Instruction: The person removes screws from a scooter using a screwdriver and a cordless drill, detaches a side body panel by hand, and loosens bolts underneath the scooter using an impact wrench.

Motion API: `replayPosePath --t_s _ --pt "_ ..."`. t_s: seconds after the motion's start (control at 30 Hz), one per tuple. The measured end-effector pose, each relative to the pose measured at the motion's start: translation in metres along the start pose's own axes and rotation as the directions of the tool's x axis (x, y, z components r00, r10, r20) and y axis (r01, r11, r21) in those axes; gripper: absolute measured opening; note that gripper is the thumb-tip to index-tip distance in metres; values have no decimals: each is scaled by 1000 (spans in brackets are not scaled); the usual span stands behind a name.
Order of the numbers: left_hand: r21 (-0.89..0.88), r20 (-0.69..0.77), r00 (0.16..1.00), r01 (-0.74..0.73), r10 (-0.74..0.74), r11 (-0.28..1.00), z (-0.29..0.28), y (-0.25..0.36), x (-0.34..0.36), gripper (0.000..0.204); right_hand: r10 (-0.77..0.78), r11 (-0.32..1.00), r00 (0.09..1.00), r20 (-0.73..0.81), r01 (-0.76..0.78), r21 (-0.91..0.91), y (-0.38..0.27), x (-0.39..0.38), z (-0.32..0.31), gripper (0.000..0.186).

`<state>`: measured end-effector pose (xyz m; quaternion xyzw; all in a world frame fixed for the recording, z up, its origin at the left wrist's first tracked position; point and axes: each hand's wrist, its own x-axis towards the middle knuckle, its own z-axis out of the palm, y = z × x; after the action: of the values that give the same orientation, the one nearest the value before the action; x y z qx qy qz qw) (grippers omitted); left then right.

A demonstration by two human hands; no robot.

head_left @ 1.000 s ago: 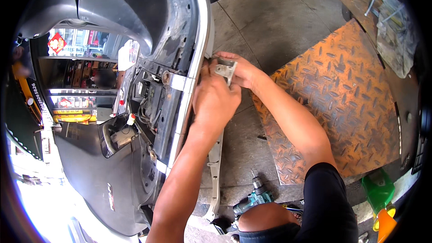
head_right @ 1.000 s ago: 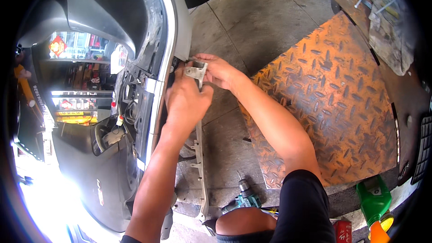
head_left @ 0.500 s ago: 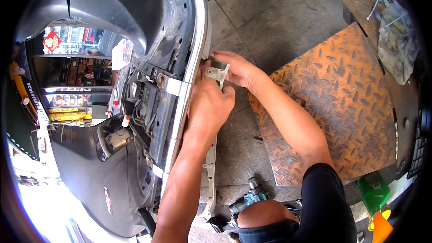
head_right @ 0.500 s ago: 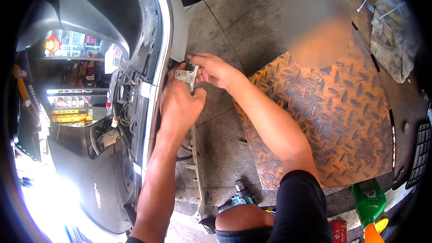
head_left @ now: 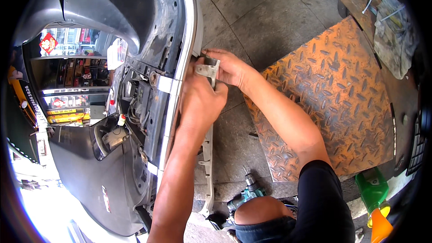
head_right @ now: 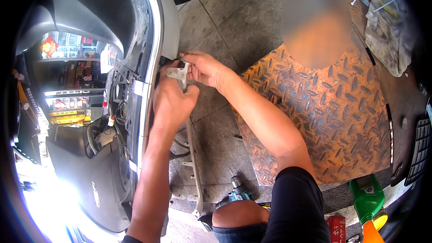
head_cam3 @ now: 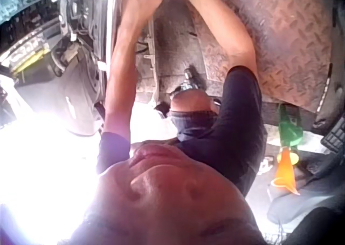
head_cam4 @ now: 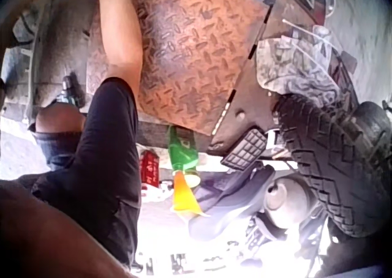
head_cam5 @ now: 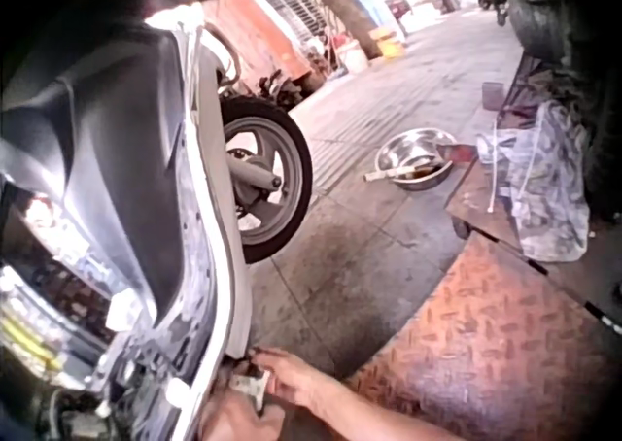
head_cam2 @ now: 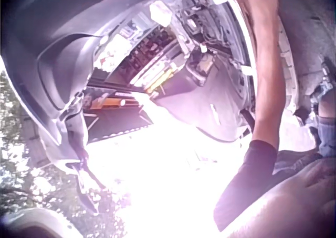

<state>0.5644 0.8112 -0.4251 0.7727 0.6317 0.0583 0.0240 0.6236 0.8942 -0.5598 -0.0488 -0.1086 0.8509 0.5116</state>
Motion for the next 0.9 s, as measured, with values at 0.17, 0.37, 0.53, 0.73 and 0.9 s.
replayPosePath --t_s 0.17,0.37,0.53,0.73,0.9 --pt "-3 32 999 -11 12 1000 30 -9 -38 67 -34 998 998 -59 37 56 13 0 1 27" --pt "-314 -133 980 -180 145 932 56 -44 -39 60 -5 998 999 49 8 -56 -5 4 -15 42" --pt "-402 -144 984 -153 103 903 68 -50 -40 62 -42 972 979 198 86 -220 -19 -3 -23 39" --pt "-552 -168 986 -75 -22 831 71 -48 -41 68 -10 882 971 238 120 -456 -33 -3 -15 39" --pt "-706 -99 976 68 -194 705 78 -64 -51 65 -11 877 984 179 96 -471 -28 0 -16 39"
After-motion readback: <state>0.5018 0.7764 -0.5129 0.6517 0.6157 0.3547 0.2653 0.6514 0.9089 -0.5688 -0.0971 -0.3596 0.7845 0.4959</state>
